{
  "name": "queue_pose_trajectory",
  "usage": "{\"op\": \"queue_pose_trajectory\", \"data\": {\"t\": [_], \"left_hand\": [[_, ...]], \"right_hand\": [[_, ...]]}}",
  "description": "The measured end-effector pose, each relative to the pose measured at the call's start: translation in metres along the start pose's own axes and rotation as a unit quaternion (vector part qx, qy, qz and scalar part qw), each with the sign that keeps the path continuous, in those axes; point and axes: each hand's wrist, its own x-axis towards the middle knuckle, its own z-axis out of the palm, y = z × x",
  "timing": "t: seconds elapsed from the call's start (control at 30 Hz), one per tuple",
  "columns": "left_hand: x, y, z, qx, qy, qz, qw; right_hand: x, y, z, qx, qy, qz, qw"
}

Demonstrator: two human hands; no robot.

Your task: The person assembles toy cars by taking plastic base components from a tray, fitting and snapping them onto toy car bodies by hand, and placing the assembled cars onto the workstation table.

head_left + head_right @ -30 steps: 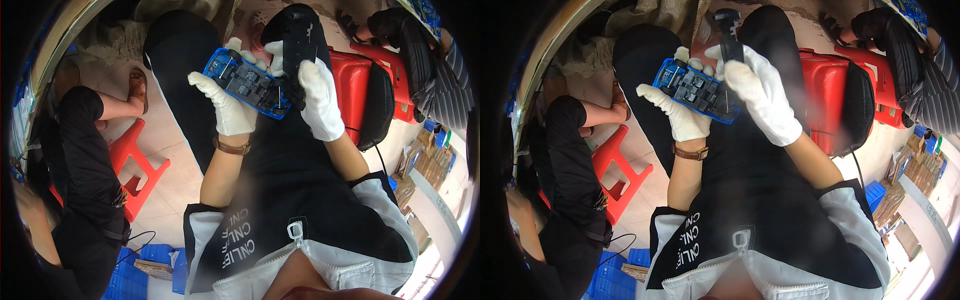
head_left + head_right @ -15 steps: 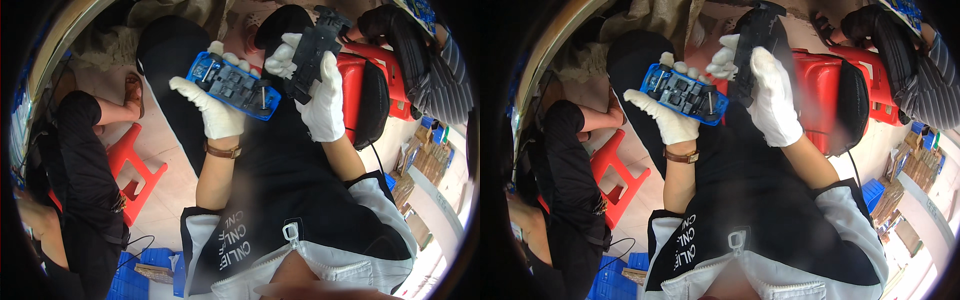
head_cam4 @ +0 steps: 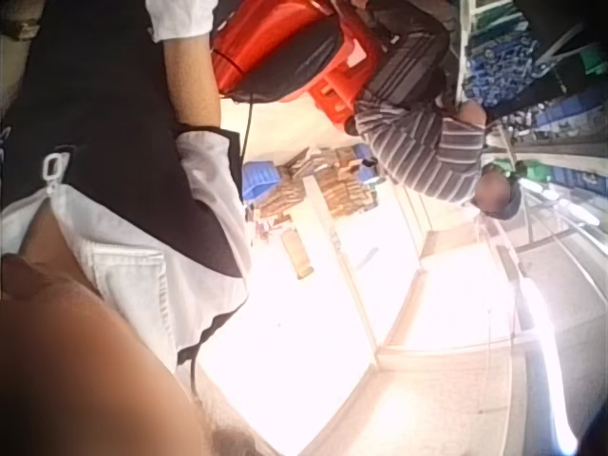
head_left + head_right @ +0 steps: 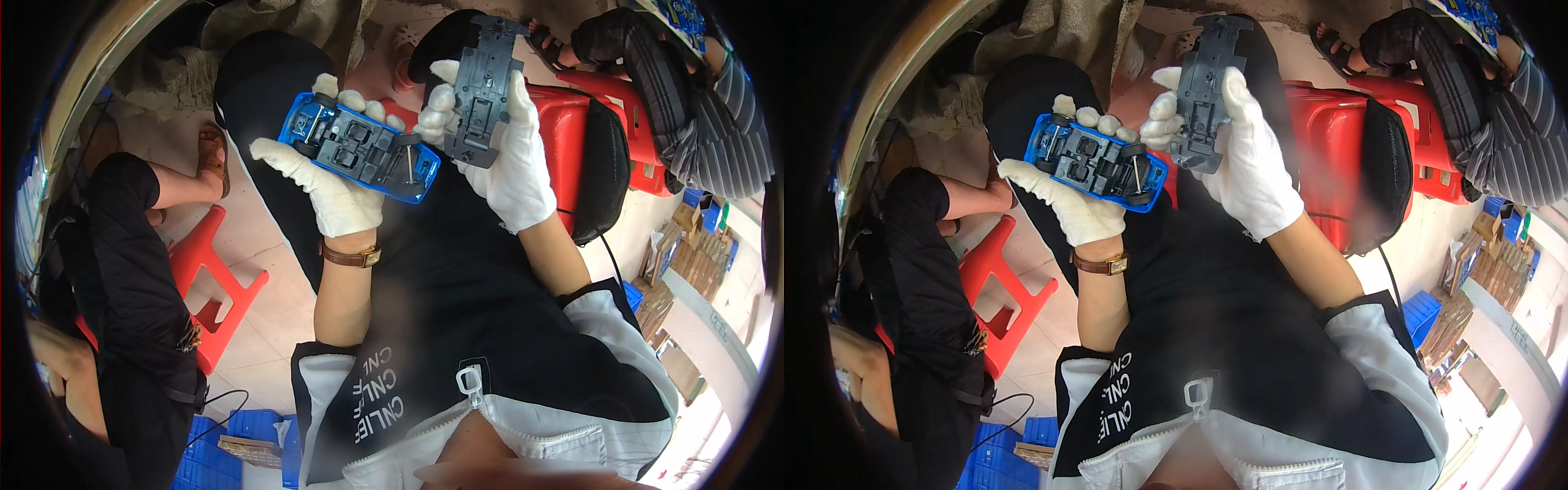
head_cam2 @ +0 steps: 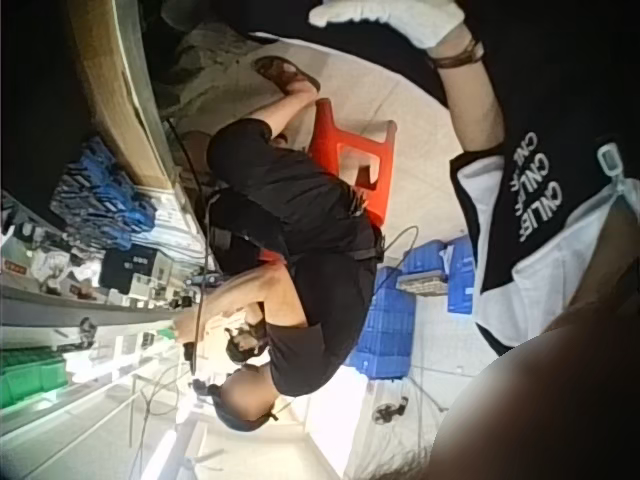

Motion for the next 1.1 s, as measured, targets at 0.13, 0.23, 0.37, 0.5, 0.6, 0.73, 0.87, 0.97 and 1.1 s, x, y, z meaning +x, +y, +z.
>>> {"op": "queue_pose_trajectory", "data": {"t": [0.13, 0.23, 0.37, 0.5, 0.6, 0.73, 0.87, 0.97, 1.1], "left_hand": [[0.001, 0.001, 0.001, -0.003, -0.012, 0.012, 1.000], [0.001, 0.000, 0.001, 0.003, -0.013, 0.019, 1.000], [0.001, 0.002, 0.000, 0.012, -0.015, 0.019, 1.000], [-0.002, 0.004, 0.005, -0.009, -0.033, 0.012, 0.999], [-0.005, 0.006, 0.012, -0.001, -0.034, 0.022, 0.999], [-0.006, 0.007, 0.017, -0.014, -0.071, 0.027, 0.997], [-0.008, 0.008, 0.021, 0.045, -0.050, 0.063, 0.996], [-0.010, 0.007, 0.021, 0.037, -0.035, 0.063, 0.997], [-0.010, 0.007, 0.019, 0.039, -0.035, 0.061, 0.997]], "right_hand": [[-0.001, -0.002, 0.004, 0.029, -0.001, 0.024, 0.999], [-0.001, -0.002, 0.002, 0.062, -0.016, 0.034, 0.997], [-0.001, -0.002, 0.001, 0.087, -0.032, 0.035, 0.995], [0.000, 0.001, 0.001, 0.094, -0.047, 0.044, 0.993], [-0.002, -0.003, 0.004, 0.102, -0.028, 0.061, 0.993], [-0.012, -0.015, -0.001, -0.145, -0.033, -0.005, 0.989], [-0.026, -0.019, -0.002, -0.390, -0.095, -0.146, 0.904], [-0.015, -0.019, -0.006, -0.504, -0.197, -0.311, 0.782], [-0.018, -0.008, -0.006, -0.478, -0.193, -0.258, 0.817]]}}
